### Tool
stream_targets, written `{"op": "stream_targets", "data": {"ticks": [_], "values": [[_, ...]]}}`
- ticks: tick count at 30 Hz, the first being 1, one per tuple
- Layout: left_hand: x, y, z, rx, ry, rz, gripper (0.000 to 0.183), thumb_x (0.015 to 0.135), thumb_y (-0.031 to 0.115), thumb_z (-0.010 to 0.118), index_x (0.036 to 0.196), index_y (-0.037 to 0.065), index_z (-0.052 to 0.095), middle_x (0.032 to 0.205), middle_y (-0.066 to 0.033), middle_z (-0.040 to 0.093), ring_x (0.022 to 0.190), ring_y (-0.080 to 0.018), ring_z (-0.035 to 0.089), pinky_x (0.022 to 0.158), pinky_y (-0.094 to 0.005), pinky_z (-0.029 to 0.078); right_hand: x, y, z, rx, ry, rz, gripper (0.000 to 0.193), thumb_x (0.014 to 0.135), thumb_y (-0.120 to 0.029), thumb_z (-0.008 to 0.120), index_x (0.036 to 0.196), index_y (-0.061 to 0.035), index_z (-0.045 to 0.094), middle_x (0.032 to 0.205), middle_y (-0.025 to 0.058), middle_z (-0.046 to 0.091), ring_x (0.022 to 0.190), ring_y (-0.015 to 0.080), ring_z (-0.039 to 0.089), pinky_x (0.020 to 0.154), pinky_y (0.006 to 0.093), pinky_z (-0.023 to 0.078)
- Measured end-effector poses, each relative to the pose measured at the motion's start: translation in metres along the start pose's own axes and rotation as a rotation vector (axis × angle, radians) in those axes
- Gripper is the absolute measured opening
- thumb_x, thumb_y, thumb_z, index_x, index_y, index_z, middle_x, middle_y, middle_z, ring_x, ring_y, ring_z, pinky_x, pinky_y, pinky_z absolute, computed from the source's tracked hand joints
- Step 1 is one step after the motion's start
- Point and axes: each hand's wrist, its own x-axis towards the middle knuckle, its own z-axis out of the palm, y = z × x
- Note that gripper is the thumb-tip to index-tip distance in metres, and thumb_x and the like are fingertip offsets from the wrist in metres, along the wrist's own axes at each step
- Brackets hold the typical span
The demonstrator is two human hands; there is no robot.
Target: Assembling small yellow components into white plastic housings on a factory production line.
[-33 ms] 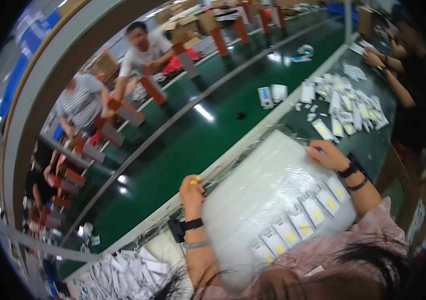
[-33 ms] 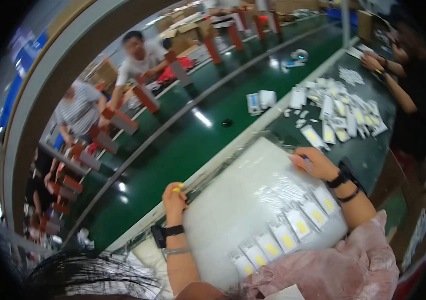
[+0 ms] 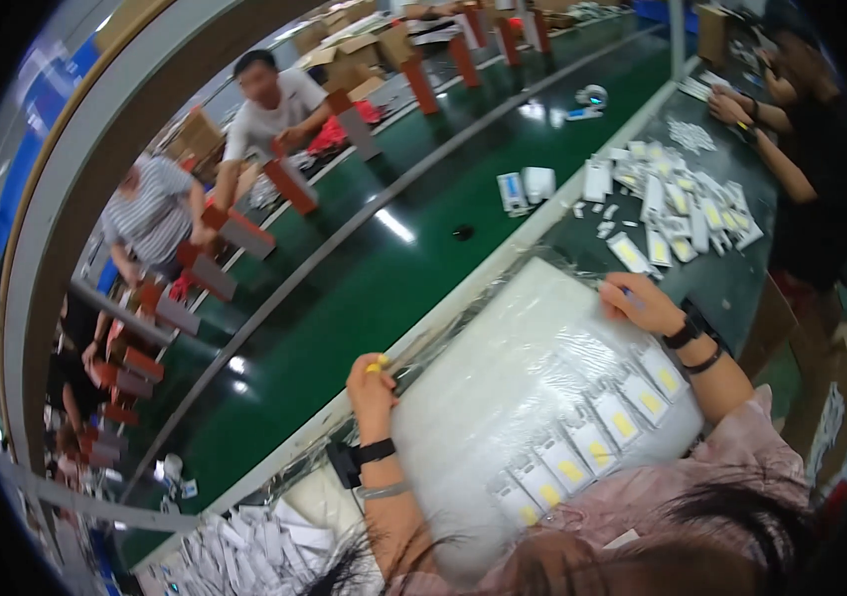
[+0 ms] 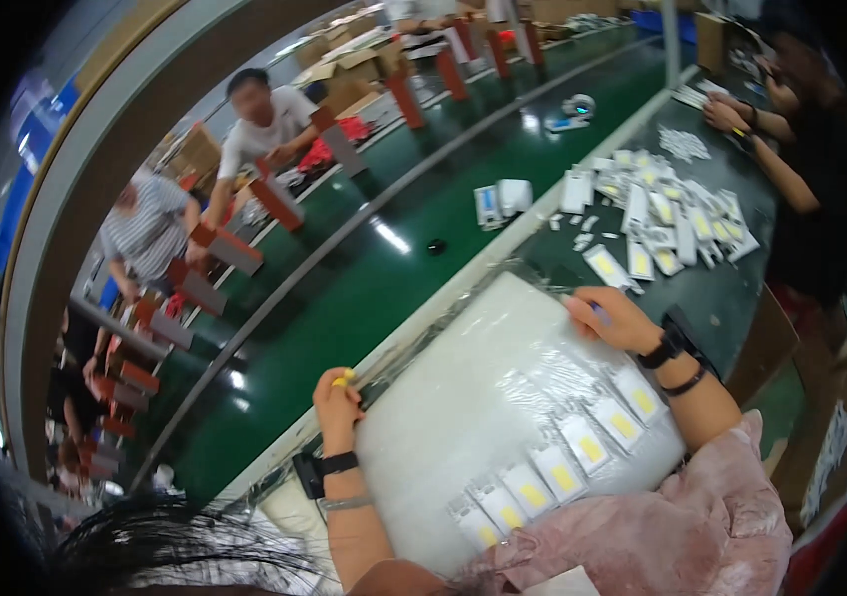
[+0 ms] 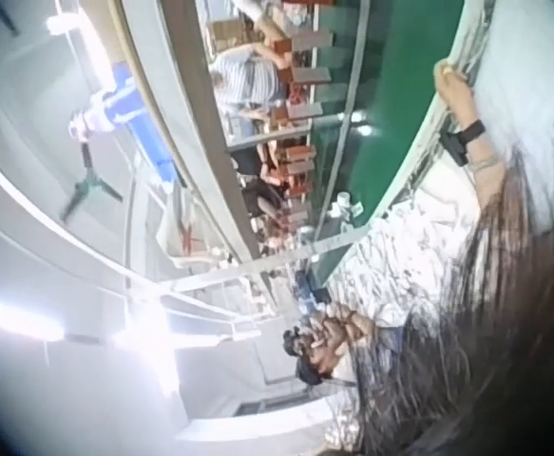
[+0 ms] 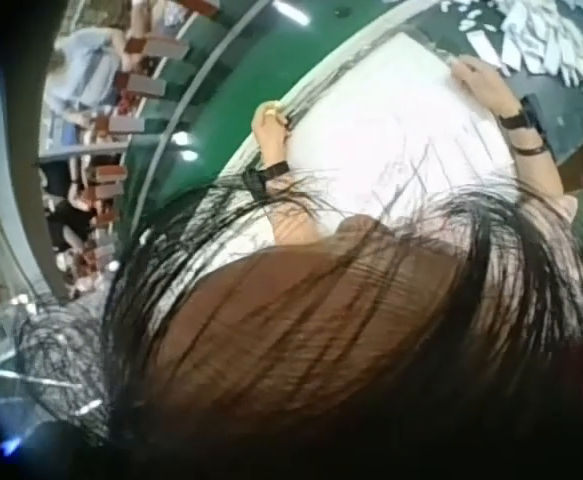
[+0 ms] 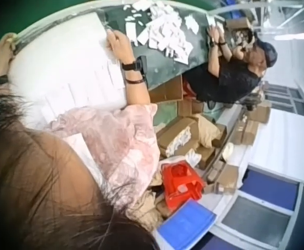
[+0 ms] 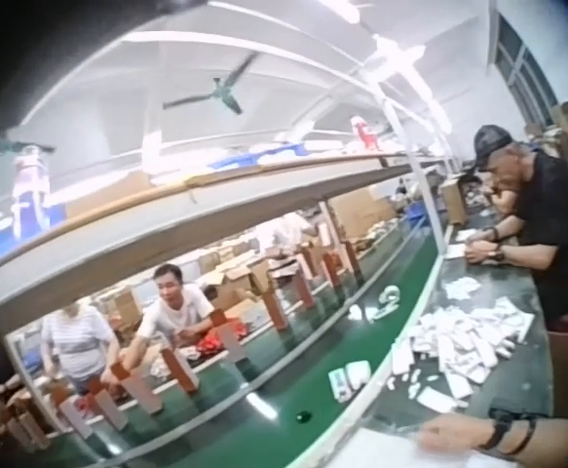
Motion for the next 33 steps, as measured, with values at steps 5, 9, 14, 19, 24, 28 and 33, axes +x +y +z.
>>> {"op": "stream_targets", "data": {"ticks": [5, 9, 14, 19, 24, 28, 33], "values": [[-0.001, -0.008, -0.001, -0.122, 0.045, -0.038, 0.023, 0.096, 0.008, 0.038, 0.101, 0.009, 0.061, 0.059, -0.0011, 0.051, 0.04, -0.0074, 0.04, 0.034, -0.0226, 0.036, 0.003, 0.018, -0.01, 0.329, 0.202, 0.108, 0.047, 0.1, -0.04, 0.043, 0.083, -0.001, 0.062, 0.06, 0.0004, 0.052, 0.045, 0.0081, 0.047, 0.044, 0.0225, 0.038], [-0.008, -0.006, 0.003, -0.175, 0.084, -0.02, 0.022, 0.097, 0.011, 0.04, 0.105, 0.009, 0.06, 0.058, -0.0007, 0.051, 0.038, -0.0058, 0.036, 0.034, -0.0223, 0.037, 0.002, 0.018, -0.024, 0.427, 0.465, -0.027, 0.042, 0.101, -0.035, 0.043, 0.079, -0.0047, 0.061, 0.06, -0.0009, 0.049, 0.043, 0.0067, 0.045, 0.041, 0.0212, 0.035], [-0.004, 0.004, 0.006, 0.011, 0.093, -0.092, 0.021, 0.097, 0.018, 0.048, 0.11, 0.005, 0.058, 0.059, -0.0011, 0.052, 0.036, -0.0066, 0.036, 0.034, -0.0227, 0.036, 0.014, 0.027, -0.036, 0.649, 0.704, -0.089, 0.015, 0.097, -0.02, 0.052, 0.088, -0.0075, 0.051, 0.062, -0.002, 0.048, 0.042, 0.0058, 0.041, 0.04, 0.0198, 0.033], [0.007, 0.069, 0.07, 0.284, -0.211, 0.05, 0.02, 0.094, 0.016, 0.053, 0.102, 0.0, 0.062, 0.065, -0.0043, 0.059, 0.039, -0.0083, 0.046, 0.036, -0.0232, 0.037, 0.011, 0.025, -0.042, 0.682, 0.721, -0.11, 0.018, 0.098, -0.021, 0.051, 0.085, -0.0085, 0.051, 0.062, -0.003, 0.047, 0.042, 0.004, 0.039, 0.039, 0.0188, 0.031], [0.035, 0.103, 0.215, 0.508, -0.383, 0.472, 0.022, 0.079, 0.012, 0.064, 0.1, 0.007, 0.071, 0.088, -0.0112, 0.071, 0.077, -0.0234, 0.068, 0.067, -0.0339, 0.052, 0.01, 0.015, -0.036, 0.436, 0.774, -0.205, 0.02, 0.095, -0.018, 0.057, 0.08, -0.0055, 0.053, 0.06, -0.0041, 0.047, 0.054, 0.0035, 0.041, 0.048, 0.022, 0.033], [0.029, 0.127, 0.329, 0.929, -0.376, 0.617, 0.023, 0.081, 0.025, 0.061, 0.096, 0.009, 0.071, 0.094, -0.0157, 0.069, 0.085, -0.0334, 0.066, 0.074, -0.0427, 0.051, 0.012, 0.027, -0.034, 0.33, 0.819, -0.283, 0.019, 0.098, -0.018, 0.053, 0.082, -0.0085, 0.05, 0.058, -0.0063, 0.042, 0.047, 0.0006, 0.037, 0.043, 0.0181, 0.029], [0.028, 0.111, 0.392, 1.059, -0.251, 0.676, 0.024, 0.082, 0.024, 0.064, 0.092, 0.003, 0.063, 0.091, -0.0159, 0.065, 0.083, -0.0318, 0.067, 0.07, -0.0413, 0.053, 0.002, 0.025, -0.036, 0.291, 0.809, -0.324, 0.019, 0.098, -0.018, 0.051, 0.082, -0.0076, 0.05, 0.059, -0.0055, 0.043, 0.049, 0.0009, 0.037, 0.044, 0.0183, 0.029]]}}
